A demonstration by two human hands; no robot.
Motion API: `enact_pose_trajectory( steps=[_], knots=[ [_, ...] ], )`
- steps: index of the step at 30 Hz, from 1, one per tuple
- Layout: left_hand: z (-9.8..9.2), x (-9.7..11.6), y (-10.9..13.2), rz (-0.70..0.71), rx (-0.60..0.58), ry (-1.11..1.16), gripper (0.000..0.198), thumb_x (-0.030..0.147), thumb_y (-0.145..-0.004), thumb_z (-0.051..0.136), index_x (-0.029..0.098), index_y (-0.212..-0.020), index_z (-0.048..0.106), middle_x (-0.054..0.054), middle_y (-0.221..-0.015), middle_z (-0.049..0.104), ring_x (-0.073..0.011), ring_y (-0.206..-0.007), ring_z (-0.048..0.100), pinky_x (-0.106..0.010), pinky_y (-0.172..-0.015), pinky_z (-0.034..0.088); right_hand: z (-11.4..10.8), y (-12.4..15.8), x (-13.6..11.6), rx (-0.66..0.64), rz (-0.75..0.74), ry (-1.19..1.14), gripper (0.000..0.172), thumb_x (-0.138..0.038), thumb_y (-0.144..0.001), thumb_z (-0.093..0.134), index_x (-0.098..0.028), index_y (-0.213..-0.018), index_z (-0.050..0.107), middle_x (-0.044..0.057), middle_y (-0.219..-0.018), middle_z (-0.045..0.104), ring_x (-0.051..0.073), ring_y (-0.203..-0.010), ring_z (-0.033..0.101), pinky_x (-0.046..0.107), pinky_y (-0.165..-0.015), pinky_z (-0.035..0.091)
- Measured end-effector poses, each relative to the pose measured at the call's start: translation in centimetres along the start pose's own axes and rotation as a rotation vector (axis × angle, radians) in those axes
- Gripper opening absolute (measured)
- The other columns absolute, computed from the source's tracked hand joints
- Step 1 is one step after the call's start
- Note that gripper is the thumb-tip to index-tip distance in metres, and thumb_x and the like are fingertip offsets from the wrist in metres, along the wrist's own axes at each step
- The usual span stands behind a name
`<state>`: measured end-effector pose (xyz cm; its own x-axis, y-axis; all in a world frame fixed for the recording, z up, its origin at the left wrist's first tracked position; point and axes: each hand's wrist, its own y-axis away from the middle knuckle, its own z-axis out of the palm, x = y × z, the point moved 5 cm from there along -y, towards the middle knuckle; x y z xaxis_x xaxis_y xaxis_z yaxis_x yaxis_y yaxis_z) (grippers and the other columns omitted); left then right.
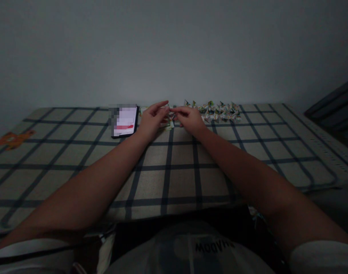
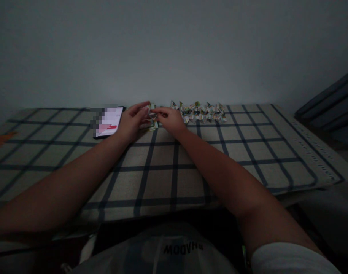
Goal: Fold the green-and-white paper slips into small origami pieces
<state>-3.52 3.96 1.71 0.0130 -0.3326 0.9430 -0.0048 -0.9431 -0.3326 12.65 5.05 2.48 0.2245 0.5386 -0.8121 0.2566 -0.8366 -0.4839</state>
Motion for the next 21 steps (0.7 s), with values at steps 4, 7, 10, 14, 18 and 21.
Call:
enact_pose_trajectory(
  steps=[4, 7, 10, 14, 18, 21],
  knots=[
    [0.2, 0.1, -0.1, 0.035, -0.025, -0.056, 0.068, 0.048, -0.073, 0.082, 0.02, -0.133, 0.064, -0.012, -0.114, 0.071, -0.0212, -0.098, 0.069, -0.03, -0.077, 0.058, 0.1, 0.0, 0.3, 0.045, 0.068, -0.101, 0.028, -0.019, -0.088, 0.054, -0.019, -0.108, 0.074, 0.004, -0.089, 0.073, 0.014, -0.078, 0.068, 0.022, -0.06, 0.055],
    [0.1, 0.0, -0.3, 0.105, -0.014, -0.126, 0.071, 0.045, -0.071, 0.085, 0.019, -0.133, 0.064, -0.013, -0.121, 0.068, -0.0227, -0.104, 0.068, -0.034, -0.086, 0.057, 0.2, 0.0, 0.6, 0.074, 0.131, -0.207, 0.031, -0.024, -0.091, 0.056, -0.02, -0.119, 0.068, 0.003, -0.085, 0.071, 0.013, -0.073, 0.067, 0.018, -0.049, 0.049],
    [0.1, -0.3, -0.4, 0.137, -0.031, -0.186, 0.072, 0.044, -0.072, 0.085, 0.021, -0.136, 0.062, -0.012, -0.12, 0.068, -0.0217, -0.1, 0.068, -0.037, -0.09, 0.056, 0.3, -0.2, 1.0, 0.055, 0.166, -0.243, 0.032, -0.033, -0.089, 0.065, -0.02, -0.119, 0.067, 0.003, -0.085, 0.07, 0.012, -0.072, 0.065, 0.016, -0.047, 0.048],
    [0.2, -0.4, -0.5, 0.159, -0.039, -0.222, 0.076, 0.046, -0.068, 0.088, 0.023, -0.136, 0.062, -0.011, -0.114, 0.07, -0.0215, -0.099, 0.069, -0.036, -0.09, 0.055, 0.4, -0.3, 1.6, 0.04, 0.199, -0.232, 0.032, -0.029, -0.086, 0.069, -0.018, -0.116, 0.069, 0.004, -0.092, 0.072, 0.012, -0.073, 0.064, 0.018, -0.051, 0.052],
    [0.3, -0.3, -0.3, 0.119, -0.038, -0.221, 0.063, 0.049, -0.073, 0.084, 0.02, -0.127, 0.067, -0.008, -0.098, 0.072, -0.0185, -0.084, 0.068, -0.033, -0.079, 0.055, 0.3, -0.4, 1.6, 0.086, 0.201, -0.241, 0.028, -0.027, -0.087, 0.068, -0.016, -0.113, 0.07, 0.006, -0.099, 0.072, 0.012, -0.077, 0.065, 0.019, -0.054, 0.053],
    [0.6, -0.2, 0.0, 0.091, -0.085, -0.217, 0.04, 0.052, -0.081, 0.074, 0.016, -0.099, 0.075, -0.006, -0.082, 0.071, -0.0178, -0.074, 0.064, -0.031, -0.071, 0.052, 0.2, -0.4, 1.6, 0.101, 0.208, -0.254, 0.026, -0.027, -0.088, 0.068, -0.017, -0.111, 0.068, 0.005, -0.097, 0.072, 0.011, -0.077, 0.065, 0.017, -0.052, 0.05]
  ],
)
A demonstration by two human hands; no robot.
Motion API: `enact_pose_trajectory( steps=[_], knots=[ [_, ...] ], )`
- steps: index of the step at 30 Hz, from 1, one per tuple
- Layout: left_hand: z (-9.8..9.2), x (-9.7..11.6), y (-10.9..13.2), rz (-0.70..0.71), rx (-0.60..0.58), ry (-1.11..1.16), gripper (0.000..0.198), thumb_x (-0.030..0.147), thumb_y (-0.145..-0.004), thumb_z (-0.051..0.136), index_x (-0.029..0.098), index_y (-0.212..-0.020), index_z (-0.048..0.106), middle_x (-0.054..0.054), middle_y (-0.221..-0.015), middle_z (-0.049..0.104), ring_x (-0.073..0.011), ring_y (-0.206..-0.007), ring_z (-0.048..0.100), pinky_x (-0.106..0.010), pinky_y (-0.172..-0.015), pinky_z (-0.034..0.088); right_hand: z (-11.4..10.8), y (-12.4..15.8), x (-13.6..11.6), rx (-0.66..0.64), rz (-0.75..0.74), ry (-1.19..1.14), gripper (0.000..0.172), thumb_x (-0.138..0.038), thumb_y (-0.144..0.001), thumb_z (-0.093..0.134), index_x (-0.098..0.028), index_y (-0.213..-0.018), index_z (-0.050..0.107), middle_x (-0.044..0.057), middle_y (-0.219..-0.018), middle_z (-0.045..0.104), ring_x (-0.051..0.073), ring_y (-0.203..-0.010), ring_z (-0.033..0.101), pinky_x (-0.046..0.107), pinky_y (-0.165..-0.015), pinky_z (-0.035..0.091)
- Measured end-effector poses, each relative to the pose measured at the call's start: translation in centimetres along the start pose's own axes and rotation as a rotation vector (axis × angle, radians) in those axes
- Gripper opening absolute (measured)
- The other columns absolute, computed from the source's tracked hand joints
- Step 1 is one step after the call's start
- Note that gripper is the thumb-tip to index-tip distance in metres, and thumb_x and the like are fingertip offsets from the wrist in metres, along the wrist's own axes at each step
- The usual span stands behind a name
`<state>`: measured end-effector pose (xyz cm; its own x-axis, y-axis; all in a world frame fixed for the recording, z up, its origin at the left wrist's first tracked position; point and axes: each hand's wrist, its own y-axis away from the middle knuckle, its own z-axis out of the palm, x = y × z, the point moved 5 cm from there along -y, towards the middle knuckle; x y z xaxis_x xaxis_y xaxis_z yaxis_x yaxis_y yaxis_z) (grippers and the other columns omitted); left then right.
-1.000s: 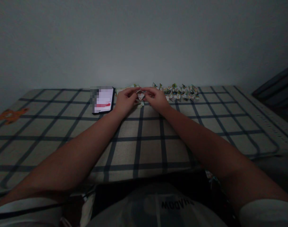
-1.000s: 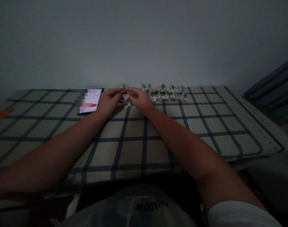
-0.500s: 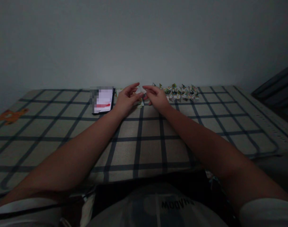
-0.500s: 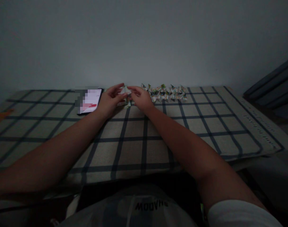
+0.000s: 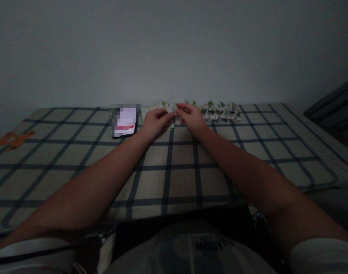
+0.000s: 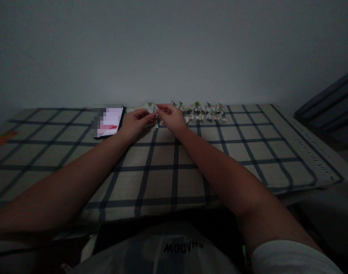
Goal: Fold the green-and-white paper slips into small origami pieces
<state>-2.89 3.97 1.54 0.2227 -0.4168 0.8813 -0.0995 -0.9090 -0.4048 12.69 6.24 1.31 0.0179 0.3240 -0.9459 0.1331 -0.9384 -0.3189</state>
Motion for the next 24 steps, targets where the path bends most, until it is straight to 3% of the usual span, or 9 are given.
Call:
enact_pose_trajectory(
  steps=[5, 14, 18, 24],
  knots=[
    [-0.2, 0.6, 0.2, 0.048, 0.016, -0.079, 0.033, 0.05, -0.083, 0.071, 0.017, -0.082, 0.072, -0.005, -0.075, 0.07, -0.018, -0.073, 0.062, -0.03, -0.07, 0.049, -0.1, 0.0, 0.0, 0.004, -0.004, 0.024, 0.025, -0.031, -0.087, 0.069, -0.018, -0.109, 0.067, 0.003, -0.093, 0.071, 0.011, -0.075, 0.063, 0.016, -0.051, 0.047],
    [-0.1, 0.5, 0.0, 0.038, -0.059, -0.141, 0.035, 0.053, -0.084, 0.069, 0.018, -0.079, 0.069, -0.002, -0.067, 0.066, -0.015, -0.061, 0.056, -0.027, -0.058, 0.041, 0.1, 0.2, -0.6, -0.057, -0.124, 0.082, 0.028, -0.043, -0.087, 0.07, -0.018, -0.1, 0.067, 0.002, -0.086, 0.068, 0.013, -0.081, 0.063, 0.024, -0.073, 0.054],
    [0.4, 0.9, 0.4, 0.087, -0.129, -0.193, 0.045, 0.059, -0.093, 0.055, 0.019, -0.074, 0.065, -0.002, -0.066, 0.063, -0.0159, -0.062, 0.055, -0.029, -0.06, 0.041, 0.3, 0.1, -0.7, -0.077, -0.1, 0.043, 0.03, -0.047, -0.086, 0.069, -0.02, -0.097, 0.062, -0.001, -0.082, 0.065, 0.011, -0.071, 0.06, 0.022, -0.066, 0.051],
    [0.3, 2.1, 0.7, 0.165, -0.126, -0.223, 0.042, 0.049, -0.095, 0.047, 0.022, -0.063, 0.049, -0.002, -0.061, 0.052, -0.0184, -0.063, 0.05, -0.034, -0.064, 0.04, 0.6, 0.7, -1.2, -0.141, -0.06, 0.108, 0.037, -0.056, -0.094, 0.058, -0.022, -0.08, 0.053, -0.004, -0.065, 0.053, 0.011, -0.058, 0.05, 0.024, -0.057, 0.043]
  ],
)
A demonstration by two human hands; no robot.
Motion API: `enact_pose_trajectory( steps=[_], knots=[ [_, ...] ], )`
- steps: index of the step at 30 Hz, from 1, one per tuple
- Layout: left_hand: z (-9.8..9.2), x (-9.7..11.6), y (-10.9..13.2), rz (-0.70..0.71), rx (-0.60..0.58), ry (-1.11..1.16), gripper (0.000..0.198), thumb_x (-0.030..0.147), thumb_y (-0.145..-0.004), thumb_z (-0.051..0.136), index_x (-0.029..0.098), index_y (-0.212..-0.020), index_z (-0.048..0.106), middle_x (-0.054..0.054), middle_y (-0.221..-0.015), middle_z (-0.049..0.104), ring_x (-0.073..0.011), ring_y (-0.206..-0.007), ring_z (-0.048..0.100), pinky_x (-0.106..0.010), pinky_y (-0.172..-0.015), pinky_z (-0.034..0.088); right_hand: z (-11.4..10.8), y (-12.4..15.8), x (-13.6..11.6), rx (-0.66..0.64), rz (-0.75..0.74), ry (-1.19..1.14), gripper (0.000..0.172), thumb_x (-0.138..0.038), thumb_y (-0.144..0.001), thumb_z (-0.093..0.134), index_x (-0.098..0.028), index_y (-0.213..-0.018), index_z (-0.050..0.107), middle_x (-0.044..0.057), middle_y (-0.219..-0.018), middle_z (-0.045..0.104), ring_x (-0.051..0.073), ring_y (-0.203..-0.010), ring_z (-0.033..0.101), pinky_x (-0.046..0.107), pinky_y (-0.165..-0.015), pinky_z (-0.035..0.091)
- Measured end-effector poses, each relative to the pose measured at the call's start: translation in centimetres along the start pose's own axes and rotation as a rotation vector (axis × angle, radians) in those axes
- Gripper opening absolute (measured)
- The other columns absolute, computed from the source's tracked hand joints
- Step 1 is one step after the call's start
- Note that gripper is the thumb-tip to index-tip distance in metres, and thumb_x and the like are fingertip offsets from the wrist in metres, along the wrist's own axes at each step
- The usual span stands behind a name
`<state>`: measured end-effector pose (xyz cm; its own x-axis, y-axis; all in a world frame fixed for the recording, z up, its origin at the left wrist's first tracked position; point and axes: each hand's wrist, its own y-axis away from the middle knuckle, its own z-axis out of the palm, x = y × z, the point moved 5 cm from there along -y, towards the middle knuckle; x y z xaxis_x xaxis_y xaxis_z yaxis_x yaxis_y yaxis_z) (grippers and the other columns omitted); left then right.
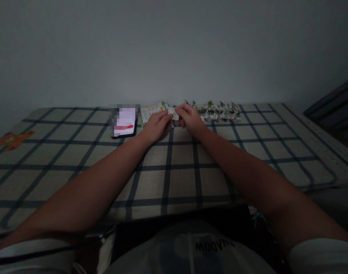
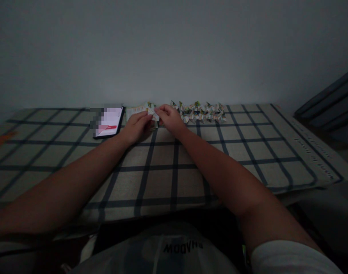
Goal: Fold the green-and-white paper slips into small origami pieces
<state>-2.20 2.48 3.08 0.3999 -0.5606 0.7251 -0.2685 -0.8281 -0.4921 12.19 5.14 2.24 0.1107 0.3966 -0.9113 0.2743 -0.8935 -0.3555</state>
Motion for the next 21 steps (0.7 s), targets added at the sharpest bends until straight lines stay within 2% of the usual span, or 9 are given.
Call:
enact_pose_trajectory(
  steps=[3, 5, 9, 13, 18, 21],
  knots=[
    [-0.3, 0.1, -0.1, -0.021, 0.004, 0.02, 0.038, 0.044, -0.092, 0.047, 0.022, -0.061, 0.044, -0.002, -0.059, 0.047, -0.0178, -0.061, 0.047, -0.034, -0.063, 0.037, 0.3, 0.4, -0.7, -0.059, -0.084, 0.19, 0.05, -0.06, -0.096, 0.051, -0.022, -0.066, 0.046, -0.004, -0.058, 0.045, 0.011, -0.058, 0.044, 0.026, -0.058, 0.035],
    [-0.3, 0.0, -0.1, -0.047, 0.0, 0.012, 0.036, 0.043, -0.09, 0.046, 0.022, -0.061, 0.043, 0.0, -0.058, 0.044, -0.0167, -0.061, 0.045, -0.032, -0.061, 0.035, 0.4, 0.6, -1.1, -0.066, -0.141, 0.305, 0.052, -0.059, -0.097, 0.05, -0.021, -0.062, 0.043, -0.004, -0.058, 0.042, 0.011, -0.06, 0.041, 0.027, -0.06, 0.031],
    [-0.4, -0.1, -0.2, -0.089, -0.005, -0.053, 0.035, 0.045, -0.088, 0.046, 0.021, -0.062, 0.044, 0.002, -0.058, 0.04, -0.0142, -0.062, 0.041, -0.028, -0.058, 0.031, 0.4, 0.6, -1.6, -0.059, -0.181, 0.463, 0.046, -0.046, -0.099, 0.049, -0.021, -0.061, 0.041, -0.004, -0.059, 0.039, 0.011, -0.061, 0.038, 0.029, -0.062, 0.026],
    [-0.2, 0.2, -0.1, -0.07, -0.013, -0.117, 0.037, 0.044, -0.086, 0.048, 0.02, -0.058, 0.045, 0.003, -0.057, 0.038, -0.0129, -0.06, 0.039, -0.027, -0.056, 0.028, 0.5, 0.7, -2.0, -0.061, -0.225, 0.594, 0.039, -0.034, -0.098, 0.048, -0.02, -0.062, 0.042, -0.003, -0.06, 0.042, 0.012, -0.062, 0.039, 0.03, -0.064, 0.025],
    [-0.2, 0.6, 0.0, -0.079, 0.009, -0.222, 0.039, 0.039, -0.086, 0.05, 0.02, -0.053, 0.041, 0.003, -0.052, 0.035, -0.0121, -0.055, 0.037, -0.028, -0.054, 0.022, 0.7, 1.0, -2.2, -0.05, -0.247, 0.752, 0.034, -0.031, -0.096, 0.047, -0.02, -0.064, 0.047, 0.0, -0.063, 0.044, 0.014, -0.064, 0.038, 0.032, -0.064, 0.02],
    [-0.3, 0.9, 0.0, -0.059, 0.026, -0.261, 0.038, 0.032, -0.086, 0.051, 0.02, -0.052, 0.039, 0.003, -0.051, 0.035, -0.0119, -0.054, 0.036, -0.028, -0.053, 0.02, 0.8, 1.1, -2.3, -0.014, -0.253, 0.758, 0.035, -0.031, -0.097, 0.048, -0.02, -0.063, 0.045, 0.0, -0.063, 0.043, 0.014, -0.064, 0.036, 0.032, -0.063, 0.018]
  ],
)
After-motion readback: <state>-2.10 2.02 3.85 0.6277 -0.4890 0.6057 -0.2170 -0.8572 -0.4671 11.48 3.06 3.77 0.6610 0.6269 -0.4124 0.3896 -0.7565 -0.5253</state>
